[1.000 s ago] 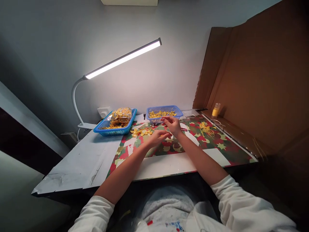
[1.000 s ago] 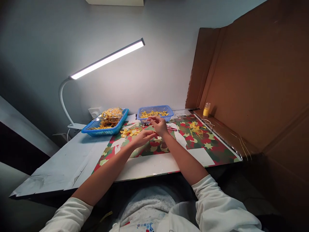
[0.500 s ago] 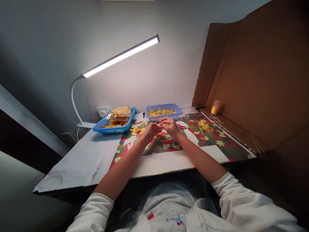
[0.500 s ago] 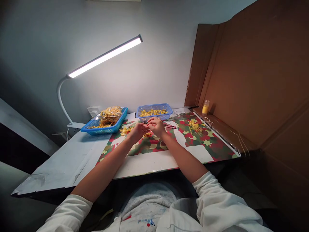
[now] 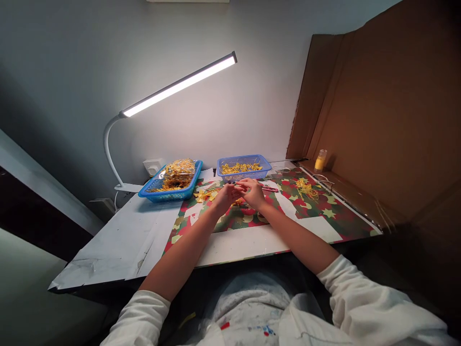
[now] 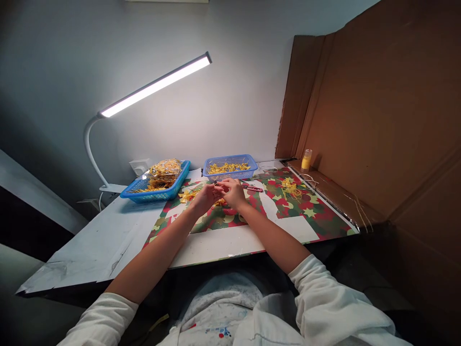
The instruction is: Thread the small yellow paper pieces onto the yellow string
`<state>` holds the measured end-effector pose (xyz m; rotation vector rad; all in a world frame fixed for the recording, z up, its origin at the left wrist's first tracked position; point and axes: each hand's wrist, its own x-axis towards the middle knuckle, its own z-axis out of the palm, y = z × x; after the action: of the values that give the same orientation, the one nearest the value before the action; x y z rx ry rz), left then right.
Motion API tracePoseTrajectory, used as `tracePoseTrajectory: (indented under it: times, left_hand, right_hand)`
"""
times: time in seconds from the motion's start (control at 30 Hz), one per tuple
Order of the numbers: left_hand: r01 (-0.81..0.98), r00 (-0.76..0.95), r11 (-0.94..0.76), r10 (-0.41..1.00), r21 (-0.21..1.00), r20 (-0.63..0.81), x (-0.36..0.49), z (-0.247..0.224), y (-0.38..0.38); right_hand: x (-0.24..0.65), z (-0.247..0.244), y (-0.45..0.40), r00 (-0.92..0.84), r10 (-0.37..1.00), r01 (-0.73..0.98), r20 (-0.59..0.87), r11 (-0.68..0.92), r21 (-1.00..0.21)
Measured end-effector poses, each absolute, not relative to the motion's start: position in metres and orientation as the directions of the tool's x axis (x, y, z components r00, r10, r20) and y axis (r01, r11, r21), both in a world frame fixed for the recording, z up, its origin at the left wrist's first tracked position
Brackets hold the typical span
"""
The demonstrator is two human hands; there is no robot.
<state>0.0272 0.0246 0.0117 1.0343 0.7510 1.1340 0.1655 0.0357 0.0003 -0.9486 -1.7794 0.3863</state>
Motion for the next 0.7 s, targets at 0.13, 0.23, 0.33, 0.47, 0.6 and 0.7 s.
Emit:
tracePoseTrajectory:
  times: [0.13,0.23,0.33,0.47,0.6,0.7]
  left_hand:
    - [-0.321,0.326,0.114,0.945,0.940,-0.003,0.027,0.013,0.023]
    - [-0.318,0.316,0.101,0.949,0.943,0.005,0.024,0.014,0.023]
    - [-0.271,0.269,0.015,0.961,0.963,0.061,0.021,0.015,0.023]
    - [0.041,0.286,-0.270,0.926,0.962,0.248,0.018,0.015,0.020]
    - [0.412,0.424,-0.585,0.801,0.698,0.422,0.014,0.014,0.016]
    - [0.514,0.499,-0.688,0.726,0.512,0.474,0.012,0.012,0.015]
  right_hand:
    - [0.166,0.002,0.036,-0.257,0.728,0.378,0.636,0.681,-0.627]
    - [0.169,0.009,0.036,-0.237,0.734,0.307,0.637,0.678,-0.668]
    - [0.177,0.018,0.038,-0.246,0.765,0.136,0.595,0.635,-0.760]
    - [0.191,0.029,0.041,-0.300,0.836,-0.077,0.460,0.459,-0.885]
    - [0.200,0.033,0.045,-0.193,0.920,-0.164,0.342,0.313,-0.935]
    - [0.202,0.031,0.050,-0.049,0.976,-0.196,0.214,0.201,-0.960]
